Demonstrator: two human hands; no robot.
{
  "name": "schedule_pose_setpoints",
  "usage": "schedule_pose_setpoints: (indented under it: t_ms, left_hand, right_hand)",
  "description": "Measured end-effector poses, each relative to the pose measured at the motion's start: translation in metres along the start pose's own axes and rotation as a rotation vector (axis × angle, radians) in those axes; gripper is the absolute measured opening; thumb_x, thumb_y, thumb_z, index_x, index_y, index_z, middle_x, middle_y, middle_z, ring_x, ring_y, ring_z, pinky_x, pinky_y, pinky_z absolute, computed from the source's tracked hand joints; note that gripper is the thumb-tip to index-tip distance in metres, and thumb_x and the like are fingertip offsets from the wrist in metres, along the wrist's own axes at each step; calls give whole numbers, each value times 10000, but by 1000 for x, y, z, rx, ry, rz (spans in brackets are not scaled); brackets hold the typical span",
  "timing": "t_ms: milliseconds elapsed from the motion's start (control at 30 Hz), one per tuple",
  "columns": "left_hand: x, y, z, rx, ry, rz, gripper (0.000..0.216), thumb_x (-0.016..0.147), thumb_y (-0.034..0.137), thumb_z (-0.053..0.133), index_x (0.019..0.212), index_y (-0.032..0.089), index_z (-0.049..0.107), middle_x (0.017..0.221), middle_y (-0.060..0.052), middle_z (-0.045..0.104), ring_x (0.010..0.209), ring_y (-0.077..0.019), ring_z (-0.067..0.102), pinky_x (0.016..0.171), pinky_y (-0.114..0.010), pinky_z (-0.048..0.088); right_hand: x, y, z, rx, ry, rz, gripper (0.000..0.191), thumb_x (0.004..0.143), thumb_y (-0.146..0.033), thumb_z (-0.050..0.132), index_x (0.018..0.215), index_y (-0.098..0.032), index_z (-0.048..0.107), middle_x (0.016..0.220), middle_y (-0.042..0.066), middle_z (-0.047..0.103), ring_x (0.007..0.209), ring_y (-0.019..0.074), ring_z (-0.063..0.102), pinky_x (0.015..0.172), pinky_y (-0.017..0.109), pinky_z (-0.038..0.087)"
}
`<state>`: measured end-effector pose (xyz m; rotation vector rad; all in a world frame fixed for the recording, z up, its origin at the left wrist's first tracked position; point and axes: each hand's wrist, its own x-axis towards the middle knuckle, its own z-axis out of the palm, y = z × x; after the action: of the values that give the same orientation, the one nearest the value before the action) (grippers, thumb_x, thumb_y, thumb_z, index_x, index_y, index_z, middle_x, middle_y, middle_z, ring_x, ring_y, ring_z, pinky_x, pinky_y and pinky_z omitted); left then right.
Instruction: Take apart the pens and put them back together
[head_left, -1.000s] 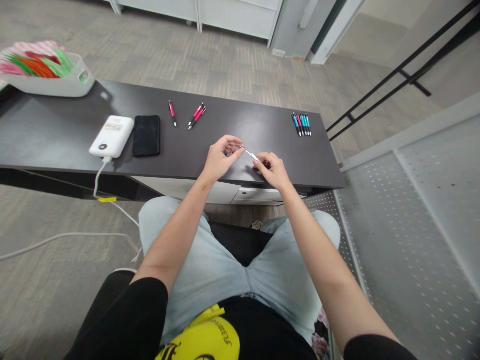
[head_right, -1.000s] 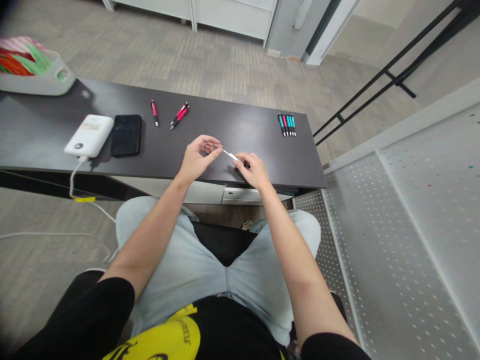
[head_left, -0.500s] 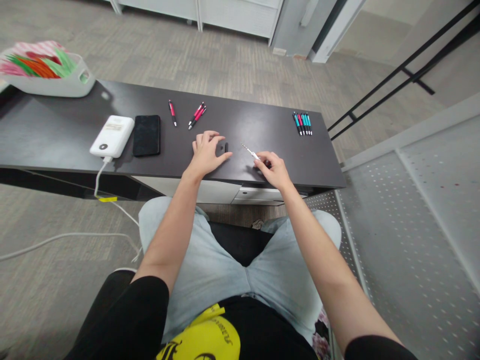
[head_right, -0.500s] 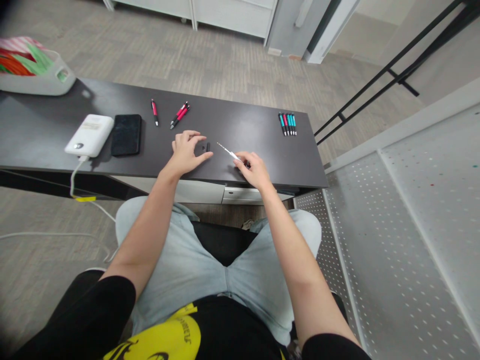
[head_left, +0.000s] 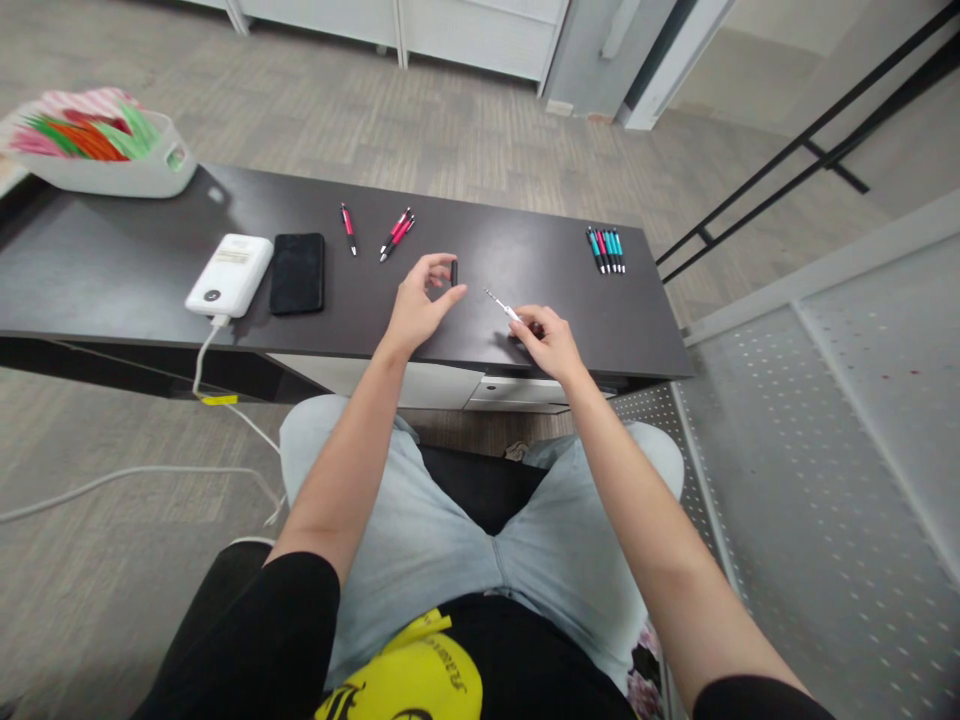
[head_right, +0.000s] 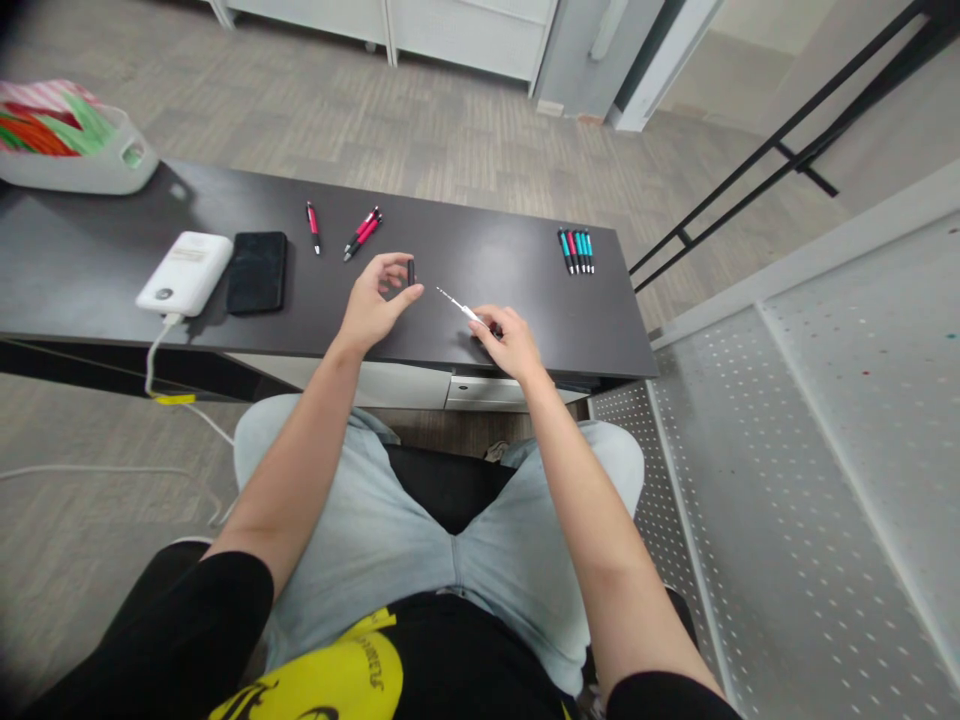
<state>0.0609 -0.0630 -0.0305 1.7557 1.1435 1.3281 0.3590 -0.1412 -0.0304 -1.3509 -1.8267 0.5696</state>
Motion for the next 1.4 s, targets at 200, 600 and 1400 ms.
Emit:
schedule_pose_setpoints:
  t_ms: [200, 600, 1400]
  left_hand:
    - [10, -11, 9, -474, 86, -18, 565, 899, 587, 1050, 1274, 270, 770, 1044, -43, 879, 935, -214, 829, 835, -313, 639]
    - [0, 10, 21, -648, 90, -138, 598, 880, 675, 1143, 1121, 255, 793, 1133, -78, 962, 936, -199, 919, 836, -298, 721]
    - [-15, 18, 36, -576, -11, -147, 703, 778, 768, 1150, 1071, 238, 793, 1154, -110, 923, 1073, -258, 912, 1082, -425, 736]
  right_hand:
    - [-1, 0, -1, -24, -18, 8, 426, 1162, -745, 762, 1204, -342, 893, 963, 71, 911, 971, 361, 723, 965, 535, 624]
    - [0, 1, 1, -14, -20, -4, 355, 1147, -660, 787, 1209, -332, 909, 961, 79, 893, 952, 362, 711, 956, 542, 621]
    - [0, -4, 0, -33, -10, 33, 398, 1119, -719, 800, 1185, -347, 926, 1027, 87, 895, 978, 366, 730, 995, 563, 648]
